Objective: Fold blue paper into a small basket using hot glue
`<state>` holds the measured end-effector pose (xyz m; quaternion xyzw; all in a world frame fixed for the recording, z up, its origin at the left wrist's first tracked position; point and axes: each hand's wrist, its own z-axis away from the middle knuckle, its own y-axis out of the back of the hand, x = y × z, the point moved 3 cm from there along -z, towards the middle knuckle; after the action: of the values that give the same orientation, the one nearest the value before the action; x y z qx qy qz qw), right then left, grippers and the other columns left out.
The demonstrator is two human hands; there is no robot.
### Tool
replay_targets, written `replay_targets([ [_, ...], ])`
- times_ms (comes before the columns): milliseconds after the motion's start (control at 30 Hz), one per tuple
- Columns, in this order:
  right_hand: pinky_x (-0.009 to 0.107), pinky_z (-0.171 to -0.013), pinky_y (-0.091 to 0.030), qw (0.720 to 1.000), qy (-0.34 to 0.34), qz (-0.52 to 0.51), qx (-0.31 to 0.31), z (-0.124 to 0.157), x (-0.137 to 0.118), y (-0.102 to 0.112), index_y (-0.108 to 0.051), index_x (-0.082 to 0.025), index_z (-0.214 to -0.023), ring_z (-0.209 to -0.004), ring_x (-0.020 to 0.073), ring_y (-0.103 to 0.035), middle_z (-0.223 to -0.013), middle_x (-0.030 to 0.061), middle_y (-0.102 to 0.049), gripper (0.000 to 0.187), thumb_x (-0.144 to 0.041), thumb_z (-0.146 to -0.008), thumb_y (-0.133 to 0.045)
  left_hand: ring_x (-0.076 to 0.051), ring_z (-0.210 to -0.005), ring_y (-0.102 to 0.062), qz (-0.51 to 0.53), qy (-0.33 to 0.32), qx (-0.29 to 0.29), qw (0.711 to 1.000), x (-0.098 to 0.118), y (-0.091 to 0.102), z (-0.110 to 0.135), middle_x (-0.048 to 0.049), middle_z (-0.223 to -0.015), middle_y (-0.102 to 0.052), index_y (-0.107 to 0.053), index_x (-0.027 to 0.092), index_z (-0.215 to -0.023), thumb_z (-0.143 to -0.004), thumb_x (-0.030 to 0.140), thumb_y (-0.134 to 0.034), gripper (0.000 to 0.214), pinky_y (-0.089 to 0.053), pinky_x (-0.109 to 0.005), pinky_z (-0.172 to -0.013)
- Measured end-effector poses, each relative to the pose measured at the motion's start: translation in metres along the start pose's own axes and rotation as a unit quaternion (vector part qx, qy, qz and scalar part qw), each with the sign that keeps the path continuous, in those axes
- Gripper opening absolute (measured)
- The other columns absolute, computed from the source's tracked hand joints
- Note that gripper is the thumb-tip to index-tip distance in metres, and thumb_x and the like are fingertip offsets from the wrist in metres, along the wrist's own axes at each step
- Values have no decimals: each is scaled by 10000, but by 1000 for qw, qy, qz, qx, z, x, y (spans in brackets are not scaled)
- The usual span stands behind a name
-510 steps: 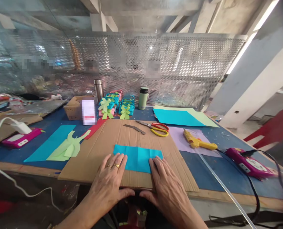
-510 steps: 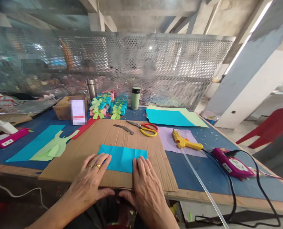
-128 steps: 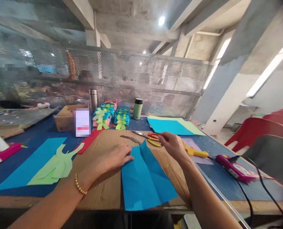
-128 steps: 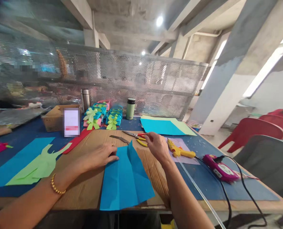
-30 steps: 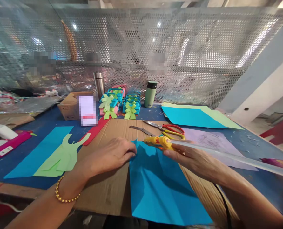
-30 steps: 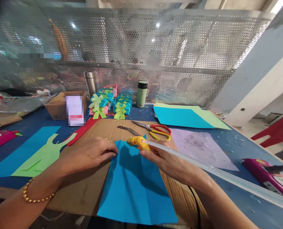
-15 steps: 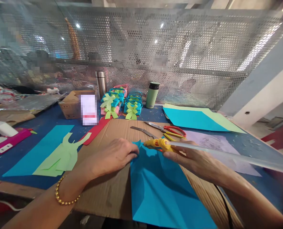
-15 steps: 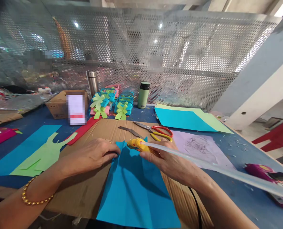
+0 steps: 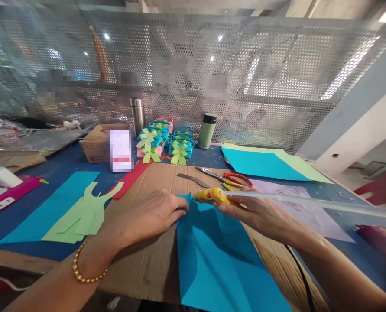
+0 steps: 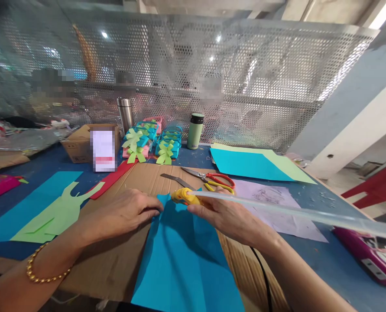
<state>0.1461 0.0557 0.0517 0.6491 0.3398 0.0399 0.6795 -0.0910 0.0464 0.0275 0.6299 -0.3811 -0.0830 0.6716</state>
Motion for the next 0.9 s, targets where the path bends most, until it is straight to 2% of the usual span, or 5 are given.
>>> replay_targets([
  [167, 292, -660, -434, 999, -24, -15, -21, 0, 9, -5, -725, -240, -1021, -749, 208, -627, -840, 21, -705, 501, -644, -959, -436, -225, -854, -693, -2, 5, -6, 1000, 0, 0, 0, -55, -925, -765, -740, 252, -1061, -1001, 331, -484, 274, -364, -310, -671],
  [433, 268, -576, -371, 999, -16, -35, -17, -1, 11, -6, -680, -194, -869, -666, 161, -566, -756, 10, -647, 497, -628, -960, -456, -234, -870, -699, -17, 6, -3, 1000, -1, -1, 1, -21, -964, -774, -725, 285, -1059, -1013, 335, -480, 255, -332, -330, -658],
  [633, 266, -570, -365, 998, 1, -56, -11, 3, 12, -5, -688, -195, -918, -677, 154, -546, -760, 9, -627, 468, -603, -968, -466, -233, -888, -700, -12, 3, -8, 1000, 0, -1, -2, -28, -968, -773, -729, 273, -1051, -1010, 319, -486, 251, -354, -327, -678],
  [767, 263, -573, -357, 999, 5, -41, -2, 1, 11, -5, -667, -186, -847, -658, 145, -536, -740, 3, -625, 484, -608, -969, -463, -231, -893, -701, -12, 7, -7, 1000, 0, -1, -2, -30, -964, -772, -731, 277, -1060, -1011, 320, -487, 253, -361, -323, -682],
  [900, 266, -577, -351, 1000, 5, -25, -5, -3, 11, -7, -682, -198, -901, -665, 154, -543, -750, 1, -635, 495, -625, -970, -440, -230, -877, -700, -19, 7, -12, 1000, 1, -1, -1, -31, -950, -771, -730, 275, -1050, -1008, 314, -486, 251, -354, -320, -662],
])
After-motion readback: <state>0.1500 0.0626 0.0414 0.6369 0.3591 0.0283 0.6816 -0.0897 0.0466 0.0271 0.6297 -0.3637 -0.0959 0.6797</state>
